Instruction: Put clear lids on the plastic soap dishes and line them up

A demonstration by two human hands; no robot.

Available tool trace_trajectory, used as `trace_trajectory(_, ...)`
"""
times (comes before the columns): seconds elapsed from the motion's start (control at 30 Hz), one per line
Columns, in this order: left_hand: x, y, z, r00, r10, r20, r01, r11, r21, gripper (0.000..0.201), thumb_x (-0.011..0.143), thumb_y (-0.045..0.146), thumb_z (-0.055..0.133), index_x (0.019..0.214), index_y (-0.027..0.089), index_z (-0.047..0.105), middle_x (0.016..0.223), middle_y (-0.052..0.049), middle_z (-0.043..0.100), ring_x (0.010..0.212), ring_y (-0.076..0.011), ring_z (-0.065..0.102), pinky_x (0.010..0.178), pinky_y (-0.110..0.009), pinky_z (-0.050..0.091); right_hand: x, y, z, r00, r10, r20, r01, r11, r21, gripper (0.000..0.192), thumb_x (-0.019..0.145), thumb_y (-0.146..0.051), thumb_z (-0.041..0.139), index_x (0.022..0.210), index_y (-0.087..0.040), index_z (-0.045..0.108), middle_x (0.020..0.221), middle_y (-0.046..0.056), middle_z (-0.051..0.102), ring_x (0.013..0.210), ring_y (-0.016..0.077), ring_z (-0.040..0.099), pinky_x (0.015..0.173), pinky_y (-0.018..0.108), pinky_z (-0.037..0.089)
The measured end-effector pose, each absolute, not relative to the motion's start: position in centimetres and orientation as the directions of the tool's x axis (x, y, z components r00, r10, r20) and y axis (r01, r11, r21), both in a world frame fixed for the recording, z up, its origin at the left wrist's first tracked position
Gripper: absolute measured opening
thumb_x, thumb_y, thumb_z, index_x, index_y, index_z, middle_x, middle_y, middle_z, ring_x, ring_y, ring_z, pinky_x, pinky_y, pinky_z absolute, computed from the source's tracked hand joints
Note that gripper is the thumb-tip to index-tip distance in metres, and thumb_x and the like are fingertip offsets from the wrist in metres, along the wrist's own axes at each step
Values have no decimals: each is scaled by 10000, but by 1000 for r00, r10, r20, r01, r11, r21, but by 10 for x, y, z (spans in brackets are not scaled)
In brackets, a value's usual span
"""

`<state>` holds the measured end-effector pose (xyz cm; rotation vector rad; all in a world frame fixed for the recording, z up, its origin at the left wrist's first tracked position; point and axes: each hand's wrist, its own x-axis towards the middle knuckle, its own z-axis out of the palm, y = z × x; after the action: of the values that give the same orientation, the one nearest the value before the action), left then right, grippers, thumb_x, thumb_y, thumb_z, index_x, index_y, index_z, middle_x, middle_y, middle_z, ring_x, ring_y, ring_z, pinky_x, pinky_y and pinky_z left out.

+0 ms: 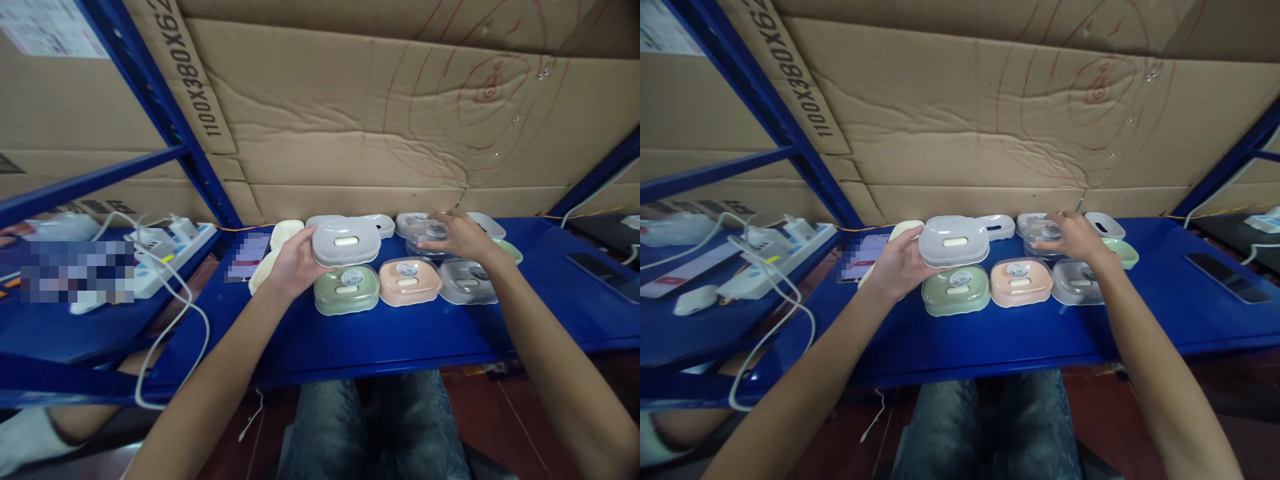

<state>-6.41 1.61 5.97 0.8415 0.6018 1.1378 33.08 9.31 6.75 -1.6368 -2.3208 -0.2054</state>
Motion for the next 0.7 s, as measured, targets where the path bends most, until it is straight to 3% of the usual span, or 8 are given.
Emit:
trace_trajectory(0.2,-64,16,59,325,946,6,-508,169,845,551,946,506,730,1425,233,719,1351,-154,798,1428,-457,661,1221,-668,528,322,94,66,-247,787,565,885,421,-199,713,853,-708,873,1374,-234,764,1234,212,686,1223,428,630,1151,584,498)
trace_trajectory(0.3,-65,16,58,331,943,19,-476,150,866,560,914,553,764,1374,235,746,1333,-165,797,1413,-479,663,1191,-696,544,312,92,73,-258,714,650,851,487,-198,757,820,-751,883,1348,-218,781,1226,217,669,1248,451,598,1174,638,456)
trace_trajectory(0.4,-65,16,58,327,944,34,-469,131,874,553,901,565,784,1356,252,757,1343,-155,793,1424,-484,654,1167,-691,565,292,80,84,-274,688,672,827,525,-201,791,843,-805,824,1401,-249,751,1298,185,652,1283,436,607,1168,660,474)
trace_trajectory(0.57,-63,14,60,328,945,5,-502,170,848,532,922,571,786,1345,250,759,1372,-150,785,1455,-472,632,1165,-657,576,237,44,97,-374,642,670,664,689,-290,757,911,-717,817,1537,-322,659,1436,156,628,1326,404,628,1169,631,503)
trace_trajectory(0.7,-61,12,60,329,944,4,-502,172,847,560,926,606,794,1360,254,761,1388,-142,782,1428,-464,650,1156,-657,584,197,35,91,-485,562,669,602,770,-211,876,894,-768,800,1609,-303,604,1473,154,618,1363,415,578,1176,642,496)
